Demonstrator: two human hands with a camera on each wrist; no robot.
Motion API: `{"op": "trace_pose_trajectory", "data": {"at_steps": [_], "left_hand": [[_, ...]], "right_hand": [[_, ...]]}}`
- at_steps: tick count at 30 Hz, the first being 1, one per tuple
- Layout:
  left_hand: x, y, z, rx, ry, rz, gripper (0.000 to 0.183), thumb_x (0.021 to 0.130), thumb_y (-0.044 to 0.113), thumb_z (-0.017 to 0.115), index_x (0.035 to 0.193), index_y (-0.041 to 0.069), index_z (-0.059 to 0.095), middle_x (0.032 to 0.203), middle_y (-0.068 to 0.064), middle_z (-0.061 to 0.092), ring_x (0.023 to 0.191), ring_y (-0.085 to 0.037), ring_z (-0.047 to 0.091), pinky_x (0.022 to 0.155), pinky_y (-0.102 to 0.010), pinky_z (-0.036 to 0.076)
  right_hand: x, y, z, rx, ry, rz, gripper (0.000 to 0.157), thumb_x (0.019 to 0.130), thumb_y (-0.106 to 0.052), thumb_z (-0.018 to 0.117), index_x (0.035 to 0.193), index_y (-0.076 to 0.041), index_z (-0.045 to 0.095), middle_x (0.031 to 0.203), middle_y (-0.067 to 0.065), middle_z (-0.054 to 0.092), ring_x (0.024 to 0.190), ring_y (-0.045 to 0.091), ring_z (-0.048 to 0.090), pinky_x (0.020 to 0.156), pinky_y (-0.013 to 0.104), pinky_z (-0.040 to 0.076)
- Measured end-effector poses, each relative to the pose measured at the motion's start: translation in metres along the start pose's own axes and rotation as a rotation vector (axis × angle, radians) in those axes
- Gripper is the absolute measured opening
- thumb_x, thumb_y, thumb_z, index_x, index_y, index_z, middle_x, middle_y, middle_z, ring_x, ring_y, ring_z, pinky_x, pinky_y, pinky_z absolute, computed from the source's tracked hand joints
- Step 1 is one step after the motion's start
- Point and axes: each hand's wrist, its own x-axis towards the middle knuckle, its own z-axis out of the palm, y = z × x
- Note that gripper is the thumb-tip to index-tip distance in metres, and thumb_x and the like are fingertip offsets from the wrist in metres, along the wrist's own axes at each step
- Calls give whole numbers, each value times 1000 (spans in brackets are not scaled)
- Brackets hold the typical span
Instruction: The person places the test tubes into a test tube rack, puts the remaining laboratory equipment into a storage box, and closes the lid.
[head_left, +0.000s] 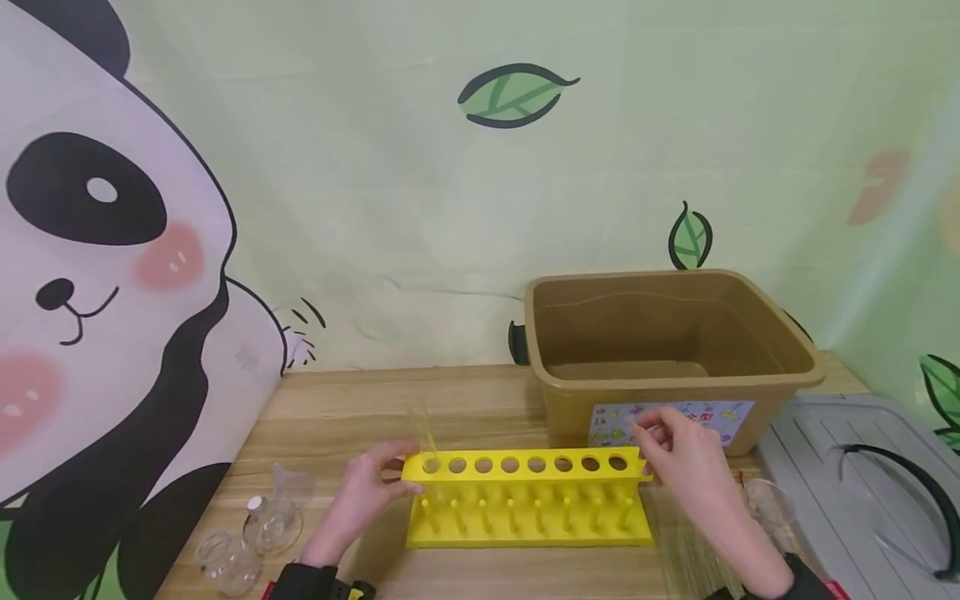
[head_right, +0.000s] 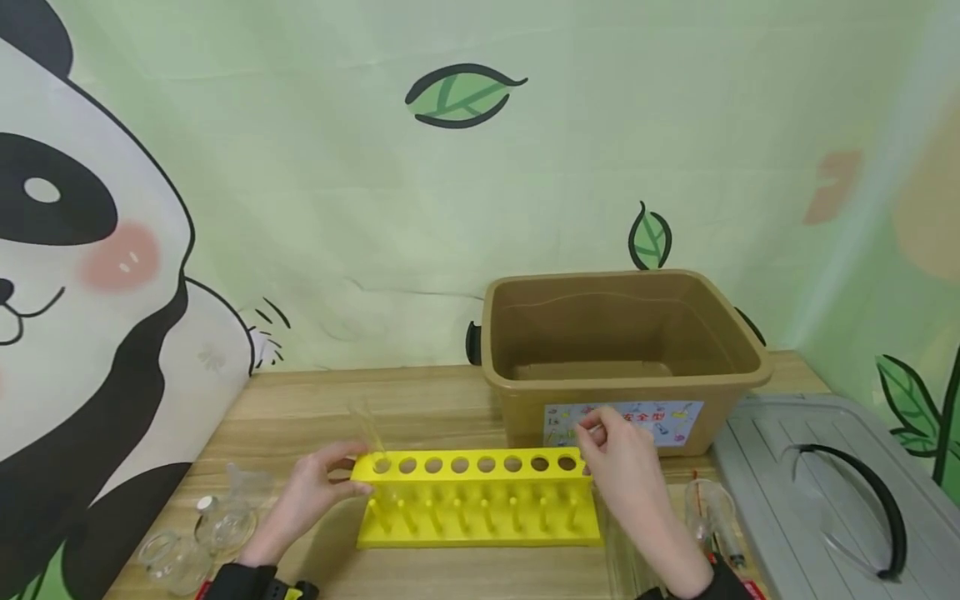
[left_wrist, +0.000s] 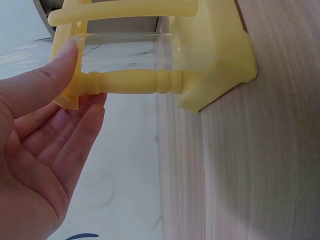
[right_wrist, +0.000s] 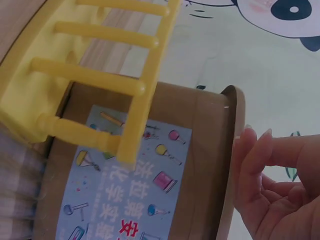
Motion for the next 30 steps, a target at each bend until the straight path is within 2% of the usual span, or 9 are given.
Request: {"op": "trace_pose_trajectory", "data": {"at_steps": [4, 10, 17, 24, 30], "left_hand": [[-1, 0, -1, 5, -10, 11, 46, 65, 2, 77, 108, -3, 61, 109, -18, 58, 88, -30, 57, 71, -30, 51], [-1, -1, -2, 16, -15, 13, 45, 67, 3, 76, 109, -3, 61, 110, -19, 58, 89, -31, 57, 72, -32, 51], [-1, -4, -2, 7, -16, 29, 46, 66, 4, 77, 109, -3, 61, 110, -19, 58, 89, -32, 57, 73, -33, 51], [-3, -5, -1, -5, -14, 32, 46, 65, 3, 77, 108, -3, 61, 109, -18, 58, 89, -32, 57, 73, -34, 51], [-2, -3, -2, 19, -17, 35, 46, 67, 4, 76, 110, -3, 60, 110, -18, 57, 90, -31, 57, 73, -31, 51]], "right_hand": [[-4, 8, -1, -63, -57, 77, 10, 88, -9, 56, 90, 1, 57, 61, 1, 54, 46, 15, 51, 39, 27, 41], [-9, 24, -2, -160, -128, 136, 8, 87, -9, 55, 83, -2, 56, 55, 0, 49, 46, 15, 47, 41, 29, 38], [-11, 41, 3, -241, -210, 141, 7, 85, -7, 56, 82, -1, 55, 50, 0, 48, 43, 15, 46, 46, 31, 40], [-14, 58, 14, -310, -325, 199, 16, 86, -12, 58, 77, -1, 50, 50, 1, 48, 44, 14, 46, 42, 28, 38], [-14, 67, 23, -305, -330, 204, 18, 82, -9, 61, 74, -2, 46, 52, 2, 46, 45, 15, 45, 44, 29, 38]]}}
